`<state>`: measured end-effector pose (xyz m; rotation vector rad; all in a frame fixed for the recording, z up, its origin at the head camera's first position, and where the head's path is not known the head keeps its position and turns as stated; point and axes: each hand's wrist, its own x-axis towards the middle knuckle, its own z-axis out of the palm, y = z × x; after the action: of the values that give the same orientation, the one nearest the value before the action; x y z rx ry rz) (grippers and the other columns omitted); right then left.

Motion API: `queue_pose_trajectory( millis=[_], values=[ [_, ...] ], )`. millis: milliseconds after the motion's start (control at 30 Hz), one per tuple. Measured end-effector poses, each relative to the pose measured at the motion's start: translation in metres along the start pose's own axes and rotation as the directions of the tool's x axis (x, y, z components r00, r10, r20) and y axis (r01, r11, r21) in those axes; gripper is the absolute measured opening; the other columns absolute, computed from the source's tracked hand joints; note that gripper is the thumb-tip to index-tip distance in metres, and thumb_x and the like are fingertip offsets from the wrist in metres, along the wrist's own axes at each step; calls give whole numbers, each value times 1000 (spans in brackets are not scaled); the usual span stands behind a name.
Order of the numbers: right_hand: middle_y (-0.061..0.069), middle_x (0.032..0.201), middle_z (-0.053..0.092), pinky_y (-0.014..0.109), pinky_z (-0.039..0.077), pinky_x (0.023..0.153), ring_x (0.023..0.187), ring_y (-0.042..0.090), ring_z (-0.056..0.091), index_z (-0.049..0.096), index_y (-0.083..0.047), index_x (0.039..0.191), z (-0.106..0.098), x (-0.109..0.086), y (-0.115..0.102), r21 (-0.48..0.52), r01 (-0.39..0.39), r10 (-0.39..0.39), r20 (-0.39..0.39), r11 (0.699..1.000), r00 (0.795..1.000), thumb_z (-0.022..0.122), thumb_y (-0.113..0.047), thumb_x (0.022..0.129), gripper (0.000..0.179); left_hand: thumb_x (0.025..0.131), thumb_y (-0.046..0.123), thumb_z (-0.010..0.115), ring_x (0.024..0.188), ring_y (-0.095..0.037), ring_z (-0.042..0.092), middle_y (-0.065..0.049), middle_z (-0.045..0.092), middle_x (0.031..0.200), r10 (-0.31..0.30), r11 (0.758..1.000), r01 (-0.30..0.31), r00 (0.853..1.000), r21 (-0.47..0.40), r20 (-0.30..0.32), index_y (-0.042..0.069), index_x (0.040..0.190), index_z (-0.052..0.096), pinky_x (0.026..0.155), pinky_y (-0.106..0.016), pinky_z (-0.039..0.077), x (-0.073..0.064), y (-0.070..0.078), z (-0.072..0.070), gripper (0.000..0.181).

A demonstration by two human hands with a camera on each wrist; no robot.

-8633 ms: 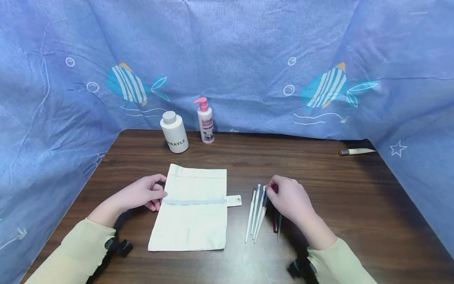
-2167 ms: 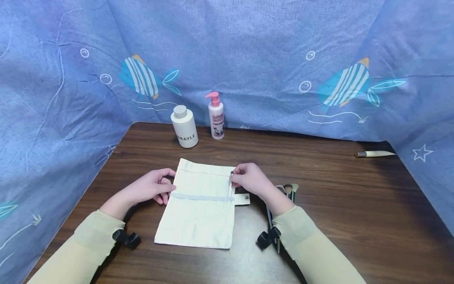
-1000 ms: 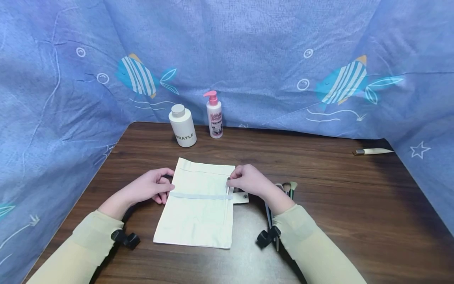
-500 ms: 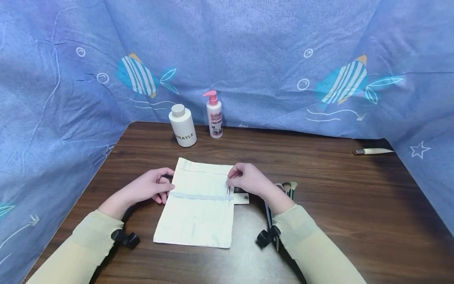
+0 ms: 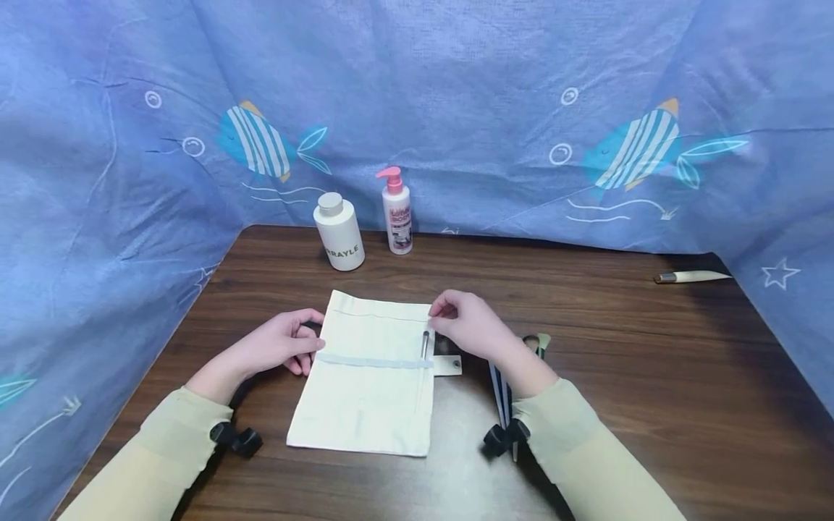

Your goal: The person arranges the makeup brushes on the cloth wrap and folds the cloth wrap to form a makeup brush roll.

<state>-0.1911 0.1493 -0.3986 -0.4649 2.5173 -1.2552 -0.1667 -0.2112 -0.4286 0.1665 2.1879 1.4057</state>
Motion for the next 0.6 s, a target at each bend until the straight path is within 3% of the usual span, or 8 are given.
queue_pose_trajectory(
  millis=[167,400,600],
  values=[
    [5,86,70,34,55,71,78,19,67,69,-7,104,-21,-15,-1,-53,1,-3,-49,999,999,67,-15,96,11,98,13,68,62,-24,70,-12,70,76,-4,1000,4,1000,1,3,2,138,47,56,-33,60,0,-2,1,46],
    [5,75,66,29,49,59,69,19,62,72,-5,93,-43,-33,11,-145,-39,34,-32,989,999,66,-20,98,17,98,14,67,62,-24,70,-12,69,76,9,1000,-9,1000,12,3,2,139,47,56,-33,60,0,1,1,47],
    [0,73,62,29,46,59,66,15,55,71,-8,89,-56,-45,17,-225,-60,60,-7,973,998,68,-21,96,15,98,13,68,61,-23,69,-12,69,75,9,1000,-9,1000,3,2,2,137,48,55,-33,60,-1,-1,3,46]
  ],
)
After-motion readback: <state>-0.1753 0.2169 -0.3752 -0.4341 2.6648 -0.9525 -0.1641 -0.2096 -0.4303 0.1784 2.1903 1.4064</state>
